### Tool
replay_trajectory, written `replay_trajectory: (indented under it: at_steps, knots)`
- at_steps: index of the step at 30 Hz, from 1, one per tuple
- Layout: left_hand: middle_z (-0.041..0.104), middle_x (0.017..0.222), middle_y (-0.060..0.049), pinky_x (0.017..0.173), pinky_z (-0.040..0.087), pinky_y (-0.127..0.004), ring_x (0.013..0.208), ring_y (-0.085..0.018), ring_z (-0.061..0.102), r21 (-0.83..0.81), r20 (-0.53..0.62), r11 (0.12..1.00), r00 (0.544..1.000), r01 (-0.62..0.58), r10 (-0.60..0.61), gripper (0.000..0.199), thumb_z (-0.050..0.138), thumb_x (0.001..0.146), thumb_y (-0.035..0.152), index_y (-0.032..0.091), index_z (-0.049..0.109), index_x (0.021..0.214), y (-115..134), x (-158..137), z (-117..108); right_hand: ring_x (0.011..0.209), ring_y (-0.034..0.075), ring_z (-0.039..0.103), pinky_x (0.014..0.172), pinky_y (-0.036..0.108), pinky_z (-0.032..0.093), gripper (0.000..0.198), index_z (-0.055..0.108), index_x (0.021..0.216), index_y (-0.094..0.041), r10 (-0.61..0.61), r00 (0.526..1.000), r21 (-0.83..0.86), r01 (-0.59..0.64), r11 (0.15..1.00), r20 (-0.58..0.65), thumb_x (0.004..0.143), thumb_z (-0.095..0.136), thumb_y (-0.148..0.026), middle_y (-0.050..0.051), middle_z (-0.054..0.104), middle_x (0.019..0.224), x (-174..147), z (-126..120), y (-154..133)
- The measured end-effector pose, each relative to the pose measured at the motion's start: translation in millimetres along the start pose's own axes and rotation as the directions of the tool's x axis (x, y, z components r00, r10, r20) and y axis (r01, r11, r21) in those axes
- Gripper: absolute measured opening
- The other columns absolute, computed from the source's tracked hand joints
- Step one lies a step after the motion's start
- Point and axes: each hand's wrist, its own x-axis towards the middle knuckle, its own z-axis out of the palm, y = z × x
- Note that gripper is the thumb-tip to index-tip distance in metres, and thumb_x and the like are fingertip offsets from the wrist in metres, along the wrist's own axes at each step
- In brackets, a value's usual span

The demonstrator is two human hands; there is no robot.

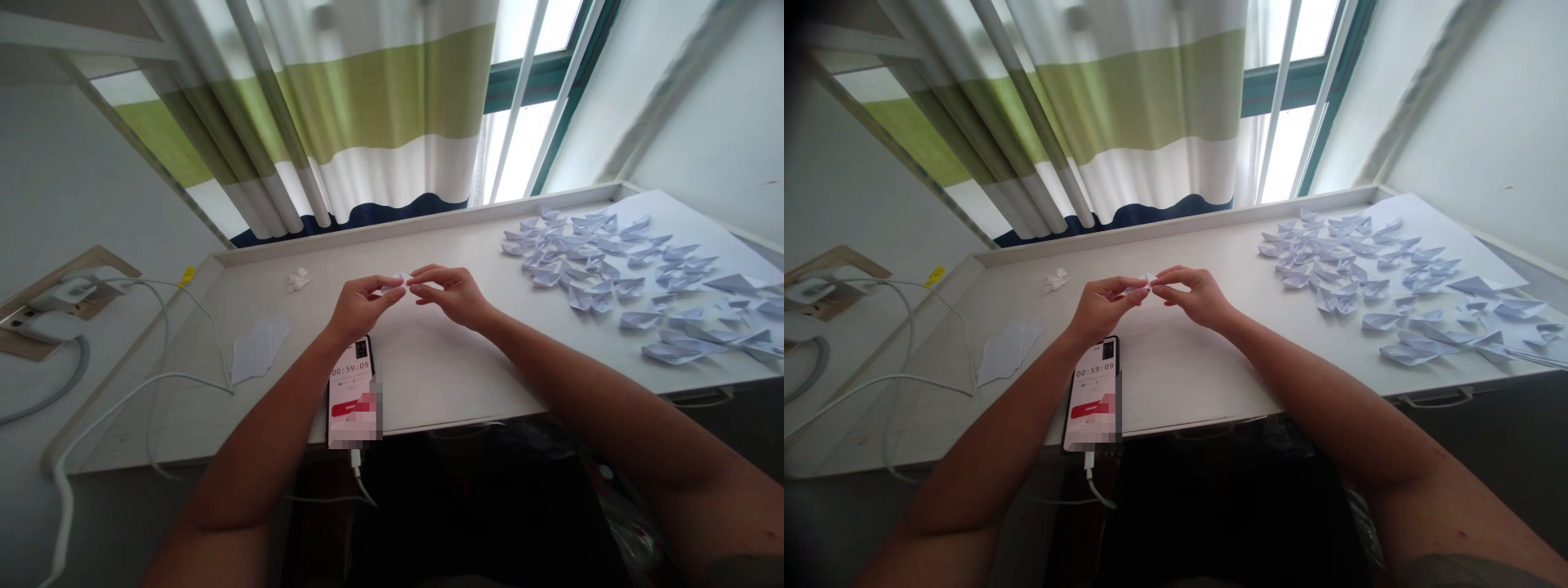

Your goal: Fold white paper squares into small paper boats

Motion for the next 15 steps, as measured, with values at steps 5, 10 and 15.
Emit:
replay_trajectory:
  at_steps: [5,10,15]
  knots:
    - [0.086,0.108,-0.011,0.089,0.064,-0.040,0.095,-0.024,0.079,0.029,0.015,1.000,1.000,0.011,-0.011,0.035,0.094,0.081,0.047,0.022,0.089,0.105,-0.2,0.7,-2.1,0.101,0.022,0.074,0.079,0.039,0.074,0.036,0.086,0.088,-0.024,0.042,0.999,0.067,-0.041,0.997,-0.014,0.077,0.095,-0.057,0.007,0.077,0.111,0.7,-0.3,3.8]
    - [0.086,0.102,-0.009,0.081,0.062,-0.035,0.089,-0.021,0.077,0.008,0.028,1.000,1.000,-0.006,0.006,0.031,0.091,0.083,0.046,0.021,0.089,0.103,-1.4,2.0,-2.3,0.097,0.021,0.073,0.076,0.037,0.072,0.038,0.084,0.086,-0.023,0.045,0.999,0.090,-0.042,0.995,-0.025,0.072,0.097,-0.056,0.006,0.076,0.105,1.0,0.9,5.5]
    - [0.086,0.098,-0.009,0.077,0.062,-0.034,0.089,-0.022,0.077,0.043,0.024,0.997,0.998,-0.059,0.058,0.030,0.087,0.087,0.050,0.022,0.090,0.097,-2.2,1.6,0.4,0.093,0.019,0.074,0.083,0.038,0.070,0.032,0.084,0.086,-0.022,0.179,0.984,0.204,-0.173,0.964,-0.014,0.073,0.098,-0.048,0.004,0.078,0.099,1.0,0.3,0.7]
